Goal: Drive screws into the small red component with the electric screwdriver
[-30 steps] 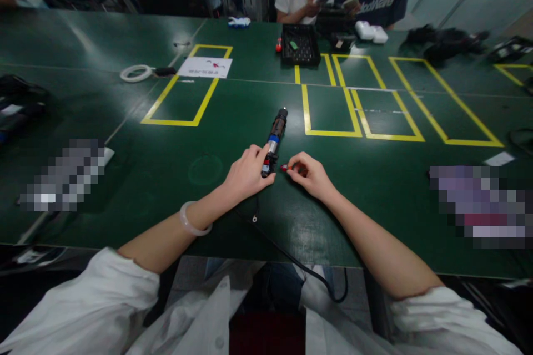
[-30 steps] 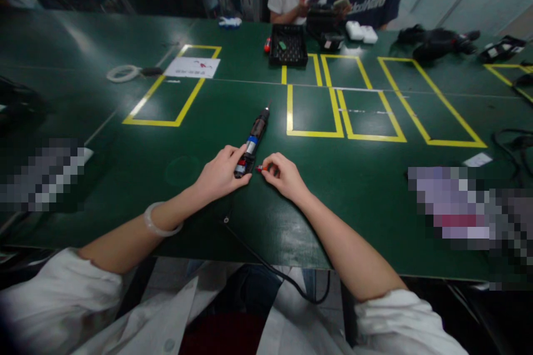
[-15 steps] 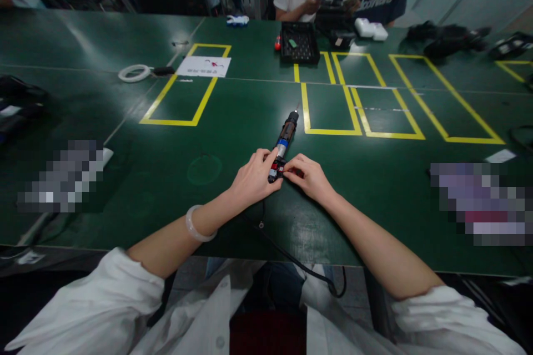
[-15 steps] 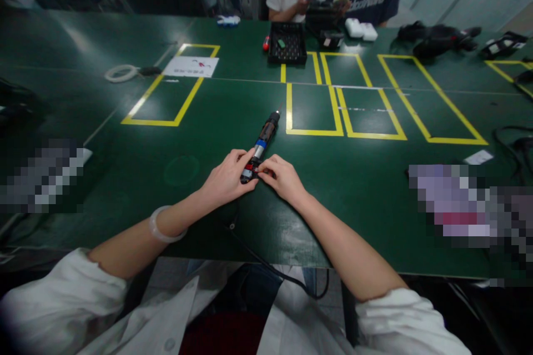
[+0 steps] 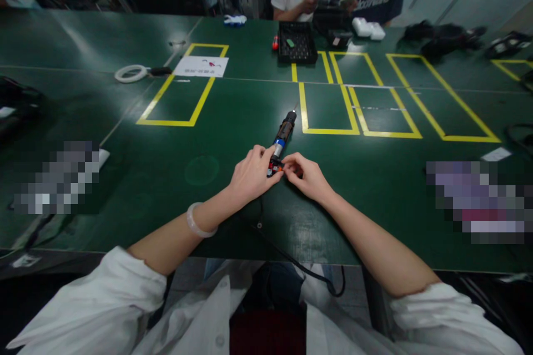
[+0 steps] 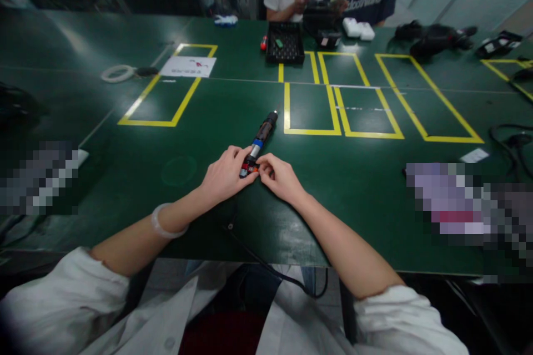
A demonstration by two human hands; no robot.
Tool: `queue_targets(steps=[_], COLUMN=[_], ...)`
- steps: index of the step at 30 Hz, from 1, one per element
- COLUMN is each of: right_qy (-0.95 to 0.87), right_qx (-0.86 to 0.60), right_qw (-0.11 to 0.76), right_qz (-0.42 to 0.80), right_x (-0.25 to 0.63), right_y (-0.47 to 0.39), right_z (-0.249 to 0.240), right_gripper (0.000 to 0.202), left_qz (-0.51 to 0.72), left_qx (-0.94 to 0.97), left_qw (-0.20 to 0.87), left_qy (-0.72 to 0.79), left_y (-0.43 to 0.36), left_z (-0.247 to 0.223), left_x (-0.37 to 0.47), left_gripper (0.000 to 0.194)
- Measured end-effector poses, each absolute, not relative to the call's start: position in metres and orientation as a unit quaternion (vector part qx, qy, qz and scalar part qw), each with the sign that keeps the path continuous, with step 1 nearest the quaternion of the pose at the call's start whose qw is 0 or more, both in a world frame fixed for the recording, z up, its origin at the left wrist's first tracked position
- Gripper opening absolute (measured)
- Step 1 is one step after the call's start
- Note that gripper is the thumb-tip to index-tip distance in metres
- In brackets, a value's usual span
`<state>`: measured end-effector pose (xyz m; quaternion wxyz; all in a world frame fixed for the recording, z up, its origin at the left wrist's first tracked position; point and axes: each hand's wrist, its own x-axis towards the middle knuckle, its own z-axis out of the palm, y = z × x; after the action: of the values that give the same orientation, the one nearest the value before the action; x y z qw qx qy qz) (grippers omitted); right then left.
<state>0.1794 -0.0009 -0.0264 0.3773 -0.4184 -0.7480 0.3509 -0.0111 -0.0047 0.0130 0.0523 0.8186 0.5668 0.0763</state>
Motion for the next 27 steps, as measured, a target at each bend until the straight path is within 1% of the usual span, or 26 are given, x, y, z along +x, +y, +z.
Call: queue_targets(steps=[5, 9, 17, 23, 27], right_qy=[-0.753, -0.752, -0.756, -0.760, -0.759], right_qx=[-0.406, -0.400, -0.394, -0.393, -0.391], right_qw=[0.367, 0.364, 0.342, 0.334, 0.336], right_qz=[0.366, 0.378, 0.396, 0.395, 0.398], right_x=[0.183, 0.185, 0.186, 0.188, 0.188], right_y=[0.000, 0.000, 0.000, 0.000, 0.000], right_z=[-0.025, -0.026, -0.023, -0.020, -0.020], right_gripper=[0.020, 0.019, 0.019, 0.019, 0.018], left_qz=[0.068, 0.051, 0.053, 0.032, 0.018], left_qx=[0.818, 0.791, 0.725, 0.696, 0.674], left_qw=[0.053, 0.045, 0.041, 0.034, 0.024], left_qy=[0.569, 0.608, 0.685, 0.717, 0.738], left_y=[0.002, 0.013, 0.059, 0.093, 0.103], left_z=[0.017, 0.022, 0.018, 0.016, 0.020], left_x=[-0.029, -0.058, -0.158, -0.229, -0.257], left_gripper=[0.061, 0.064, 0.071, 0.071, 0.070])
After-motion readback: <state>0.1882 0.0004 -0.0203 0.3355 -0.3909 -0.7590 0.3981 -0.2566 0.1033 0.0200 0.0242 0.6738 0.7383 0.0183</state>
